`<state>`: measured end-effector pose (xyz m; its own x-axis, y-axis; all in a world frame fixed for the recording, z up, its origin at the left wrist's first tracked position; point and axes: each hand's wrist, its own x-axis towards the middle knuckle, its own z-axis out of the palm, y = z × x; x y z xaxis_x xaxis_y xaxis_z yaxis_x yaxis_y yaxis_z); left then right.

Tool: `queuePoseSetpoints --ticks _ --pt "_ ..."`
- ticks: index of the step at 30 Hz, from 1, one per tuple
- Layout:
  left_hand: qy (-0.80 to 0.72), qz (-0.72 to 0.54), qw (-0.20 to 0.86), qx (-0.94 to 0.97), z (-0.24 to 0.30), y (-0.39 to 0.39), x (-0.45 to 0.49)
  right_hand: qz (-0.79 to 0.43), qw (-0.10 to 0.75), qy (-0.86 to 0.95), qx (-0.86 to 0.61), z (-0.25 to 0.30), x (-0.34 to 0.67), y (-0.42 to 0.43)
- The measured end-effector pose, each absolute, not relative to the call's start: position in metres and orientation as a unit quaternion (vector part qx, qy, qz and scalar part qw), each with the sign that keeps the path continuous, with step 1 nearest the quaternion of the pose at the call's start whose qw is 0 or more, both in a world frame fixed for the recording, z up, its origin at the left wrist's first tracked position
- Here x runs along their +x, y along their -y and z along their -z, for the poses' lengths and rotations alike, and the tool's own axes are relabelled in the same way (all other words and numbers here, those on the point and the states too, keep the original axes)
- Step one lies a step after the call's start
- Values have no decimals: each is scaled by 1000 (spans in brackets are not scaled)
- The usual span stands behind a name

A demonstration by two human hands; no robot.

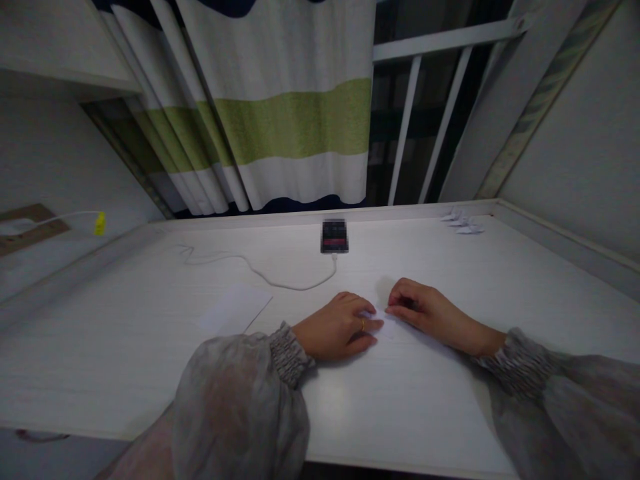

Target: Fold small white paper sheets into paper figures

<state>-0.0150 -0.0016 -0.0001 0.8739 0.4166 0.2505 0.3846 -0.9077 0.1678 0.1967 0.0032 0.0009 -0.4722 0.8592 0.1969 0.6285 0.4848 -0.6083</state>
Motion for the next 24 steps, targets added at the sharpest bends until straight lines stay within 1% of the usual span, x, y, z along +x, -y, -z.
queuePoseSetpoints --ticks 3,9,12,17,24 --pt "-212 -123 26 969 1 5 -12 -156 235 821 -496 -1 196 0" --pt "-223 -93 -6 970 4 10 -7 -68 162 862 -476 -4 193 7" --pt "-234 -85 -7 968 3 12 -5 -30 147 868 -473 -4 192 10" --pt "-250 -85 11 964 3 12 -4 -22 147 874 -463 -3 193 8" --pt "-243 -119 35 962 6 13 -4 -10 154 877 -456 1 193 7"
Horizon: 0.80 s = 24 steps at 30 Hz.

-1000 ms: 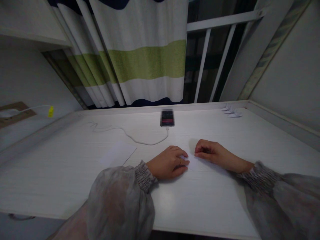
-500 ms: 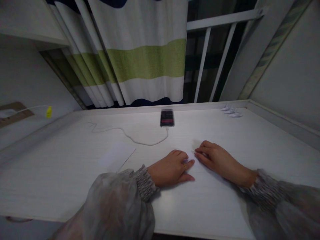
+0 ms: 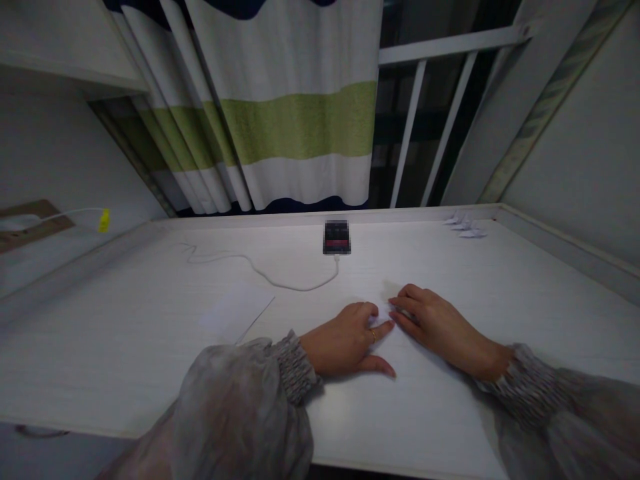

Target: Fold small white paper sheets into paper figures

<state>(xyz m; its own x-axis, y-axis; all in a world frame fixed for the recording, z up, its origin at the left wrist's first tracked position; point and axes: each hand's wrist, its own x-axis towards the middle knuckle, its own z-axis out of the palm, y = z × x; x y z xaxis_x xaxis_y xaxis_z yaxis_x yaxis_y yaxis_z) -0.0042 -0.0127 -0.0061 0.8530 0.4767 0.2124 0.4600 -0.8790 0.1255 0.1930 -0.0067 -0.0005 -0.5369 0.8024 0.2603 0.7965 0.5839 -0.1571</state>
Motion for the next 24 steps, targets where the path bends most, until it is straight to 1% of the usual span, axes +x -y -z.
queuePoseSetpoints --ticks 6,11,15,18,21,24 --pt "-216 -115 12 970 2 8 -11 -32 176 879 -441 4 195 5" --pt "-222 -105 -7 969 1 6 -13 -55 202 881 -424 3 195 5" --pt "-225 -94 5 970 -3 8 -12 -78 231 879 -409 1 195 7" --pt "-225 -91 13 970 -7 9 -11 -112 253 865 -418 1 194 8" --pt "-225 -88 17 970 -8 9 -11 -171 277 836 -441 5 194 6" --pt "-229 -80 13 970 -7 9 -12 -219 283 818 -451 9 195 1"
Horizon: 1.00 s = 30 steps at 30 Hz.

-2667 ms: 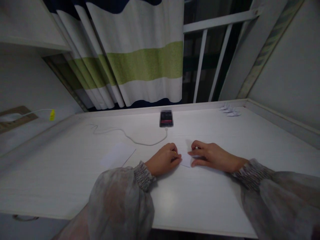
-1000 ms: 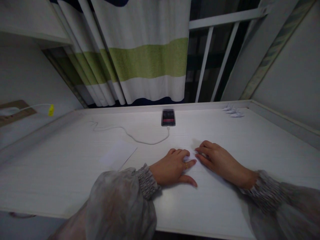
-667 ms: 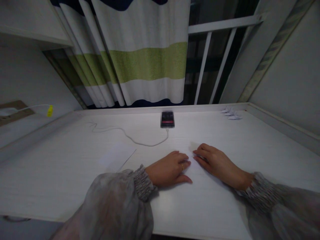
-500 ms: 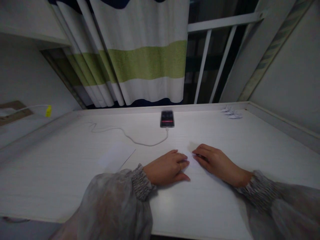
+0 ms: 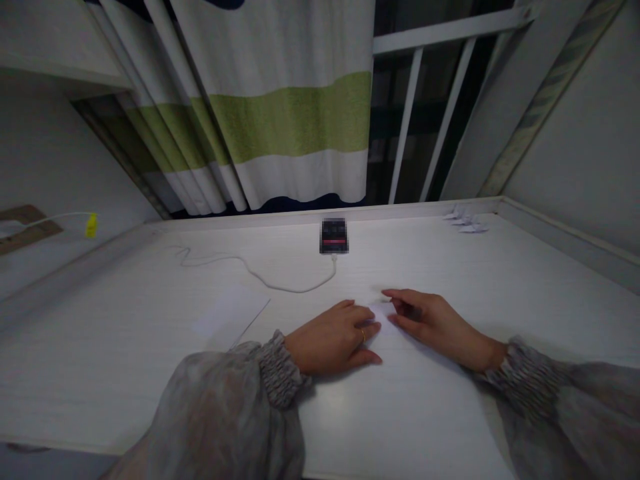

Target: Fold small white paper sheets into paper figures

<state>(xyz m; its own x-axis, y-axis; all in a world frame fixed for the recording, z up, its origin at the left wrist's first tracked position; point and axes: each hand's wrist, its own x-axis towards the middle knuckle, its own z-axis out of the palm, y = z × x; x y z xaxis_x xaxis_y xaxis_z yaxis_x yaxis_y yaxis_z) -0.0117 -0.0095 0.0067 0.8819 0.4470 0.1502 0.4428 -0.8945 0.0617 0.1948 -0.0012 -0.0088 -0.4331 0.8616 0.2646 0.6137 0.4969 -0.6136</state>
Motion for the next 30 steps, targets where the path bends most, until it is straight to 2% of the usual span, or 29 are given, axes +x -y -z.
queuePoseSetpoints --ticks 9,14,18,24,30 --pt "-250 -72 25 965 -9 13 -12 -213 265 818 -463 3 193 0" --pt "-245 -77 27 966 -9 13 -13 -123 257 881 -377 -1 194 1" --pt "-229 -66 30 971 -8 9 -14 -112 247 909 -317 0 200 -1" --pt "-216 -72 33 973 -6 6 -15 -92 229 928 -278 5 205 -3" --pt "-215 -77 36 973 -6 7 -15 -19 206 946 -248 2 204 2"
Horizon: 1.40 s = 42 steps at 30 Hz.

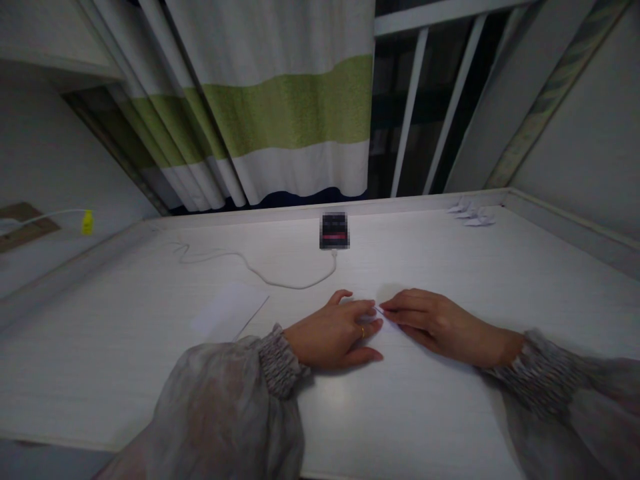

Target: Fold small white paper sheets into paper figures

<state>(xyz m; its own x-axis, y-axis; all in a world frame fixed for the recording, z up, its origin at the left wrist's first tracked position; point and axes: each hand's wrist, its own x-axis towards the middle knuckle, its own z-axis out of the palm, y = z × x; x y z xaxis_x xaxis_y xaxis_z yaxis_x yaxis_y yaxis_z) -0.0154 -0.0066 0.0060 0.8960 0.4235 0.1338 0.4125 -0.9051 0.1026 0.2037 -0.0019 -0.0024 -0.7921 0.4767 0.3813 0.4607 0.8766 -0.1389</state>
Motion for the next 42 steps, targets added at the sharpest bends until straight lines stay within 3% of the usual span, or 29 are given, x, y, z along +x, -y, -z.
queuePoseSetpoints --ticks 42 --pt "-240 -63 -2 969 -10 4 -16 12 182 950 -254 1 204 4"
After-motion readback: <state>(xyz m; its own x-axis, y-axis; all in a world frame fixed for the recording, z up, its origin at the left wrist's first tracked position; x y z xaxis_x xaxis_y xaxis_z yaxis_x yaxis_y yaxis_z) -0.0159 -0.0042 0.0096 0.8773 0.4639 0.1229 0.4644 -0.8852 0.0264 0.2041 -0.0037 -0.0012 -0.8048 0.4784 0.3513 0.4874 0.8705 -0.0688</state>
